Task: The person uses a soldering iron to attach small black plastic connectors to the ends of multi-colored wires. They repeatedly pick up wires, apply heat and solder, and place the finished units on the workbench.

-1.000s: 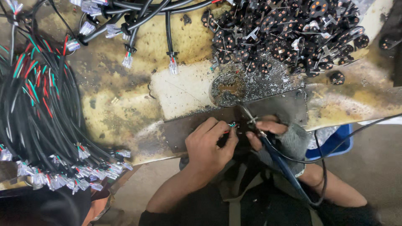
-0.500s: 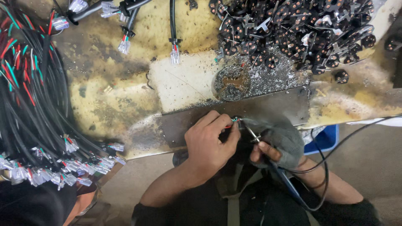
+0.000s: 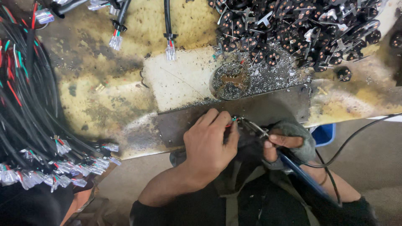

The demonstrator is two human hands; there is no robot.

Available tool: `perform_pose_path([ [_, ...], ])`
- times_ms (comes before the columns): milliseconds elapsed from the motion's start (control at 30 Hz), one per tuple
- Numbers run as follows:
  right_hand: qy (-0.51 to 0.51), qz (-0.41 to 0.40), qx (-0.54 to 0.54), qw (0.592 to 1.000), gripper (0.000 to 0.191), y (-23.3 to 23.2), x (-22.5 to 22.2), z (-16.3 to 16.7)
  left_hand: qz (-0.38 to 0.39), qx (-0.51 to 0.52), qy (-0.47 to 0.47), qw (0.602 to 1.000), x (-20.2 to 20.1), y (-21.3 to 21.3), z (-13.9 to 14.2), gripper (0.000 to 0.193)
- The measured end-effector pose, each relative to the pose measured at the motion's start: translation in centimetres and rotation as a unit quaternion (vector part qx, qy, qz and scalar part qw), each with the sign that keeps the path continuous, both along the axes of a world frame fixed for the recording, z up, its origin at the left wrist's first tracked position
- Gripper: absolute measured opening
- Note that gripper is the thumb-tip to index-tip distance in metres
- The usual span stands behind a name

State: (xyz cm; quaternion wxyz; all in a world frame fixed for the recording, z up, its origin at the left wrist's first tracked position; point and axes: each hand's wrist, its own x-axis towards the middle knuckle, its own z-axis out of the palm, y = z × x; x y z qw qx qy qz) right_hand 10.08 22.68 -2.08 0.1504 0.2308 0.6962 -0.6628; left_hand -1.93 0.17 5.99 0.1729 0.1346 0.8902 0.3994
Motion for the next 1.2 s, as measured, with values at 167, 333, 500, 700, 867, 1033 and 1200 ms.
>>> perform_pose_path([
  [167,0.149,0.127,0.161,0.967,0.009,0.0,-0.2,0.5,0.004,-0.002,-0.005,1.000,-0.2,-0.1,0.1,0.014],
  [333,-0.125,-0.006,-0.035,0.992,0.016,0.1,-0.1,0.1,0.005,0.018,-0.008,1.000,-0.4,-0.2,0.1,0.013],
  [500,0.376,0.138,0.268,0.876,0.011,-0.1,-0.1,-0.4,0.011,0.037,-0.010,0.999,-0.4,-0.2,0.1,0.012],
  [700,0.426,0.082,0.197,0.879,0.015,-0.8,-1.5,1.0,0.010,0.028,0.006,1.000,-0.4,-0.1,0.2,0.014],
  [867,0.297,0.136,0.135,0.936,0.015,0.0,-2.5,2.6,0.005,0.031,-0.003,0.999,-0.4,-0.1,0.3,0.015],
  [1033,0.370,0.177,0.218,0.885,0.013,0.1,-2.5,2.0,0.002,0.026,0.005,1.000,-0.4,-0.1,0.3,0.014],
  [1200,0.405,0.163,0.172,0.883,0.019,0.4,-1.7,1.2,-0.003,0.027,0.002,1.000,-0.5,-0.1,0.3,0.015],
])
